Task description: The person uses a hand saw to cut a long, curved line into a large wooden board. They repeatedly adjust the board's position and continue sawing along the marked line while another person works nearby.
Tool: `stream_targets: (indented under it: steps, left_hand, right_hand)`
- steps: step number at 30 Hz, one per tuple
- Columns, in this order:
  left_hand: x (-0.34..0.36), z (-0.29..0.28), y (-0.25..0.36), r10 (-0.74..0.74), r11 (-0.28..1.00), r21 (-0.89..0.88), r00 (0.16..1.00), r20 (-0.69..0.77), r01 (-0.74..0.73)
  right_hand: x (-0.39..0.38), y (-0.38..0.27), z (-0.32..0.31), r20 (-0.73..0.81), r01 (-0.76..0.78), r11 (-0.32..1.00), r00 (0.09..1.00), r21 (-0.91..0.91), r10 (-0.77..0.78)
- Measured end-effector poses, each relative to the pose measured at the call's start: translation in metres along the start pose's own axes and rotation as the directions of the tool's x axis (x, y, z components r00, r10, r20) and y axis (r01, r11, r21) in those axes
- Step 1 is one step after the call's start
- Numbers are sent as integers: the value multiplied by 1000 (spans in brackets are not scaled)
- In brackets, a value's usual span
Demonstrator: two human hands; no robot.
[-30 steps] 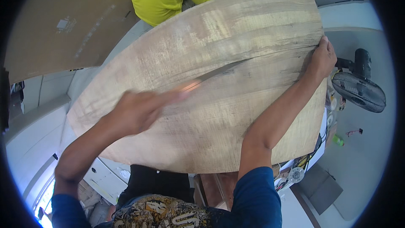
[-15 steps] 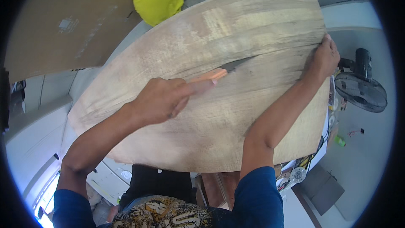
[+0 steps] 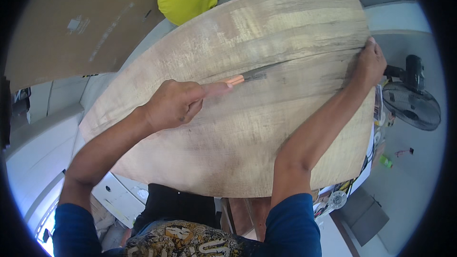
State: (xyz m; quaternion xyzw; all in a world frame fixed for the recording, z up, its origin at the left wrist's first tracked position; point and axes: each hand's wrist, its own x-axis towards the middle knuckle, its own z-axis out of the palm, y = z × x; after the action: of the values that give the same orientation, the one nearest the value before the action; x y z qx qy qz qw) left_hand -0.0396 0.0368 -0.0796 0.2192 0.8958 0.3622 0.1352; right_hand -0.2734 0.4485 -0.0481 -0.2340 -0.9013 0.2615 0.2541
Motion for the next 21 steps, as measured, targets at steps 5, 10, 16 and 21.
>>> stream_targets:
  steps: [5,10,16,21]
  left_hand:
    - [-28,-31,25,-39,998,46,998,42,37]
    - [-162,-108,60,-179,978,124,979,102,166]
    - [-65,-21,-8,-118,988,115,986,121,104]
    - [-55,-3,-13,-11,997,-77,1000,-14,10]
  right_hand:
    - [5,14,-7,12,3,997,1000,79,-4]
    - [12,21,-22,18,129,991,991,-22,-129]
    - [1,17,-2,107,-67,931,994,358,30]
    - [-2,-3,-8,20,-3,938,1000,346,-5]
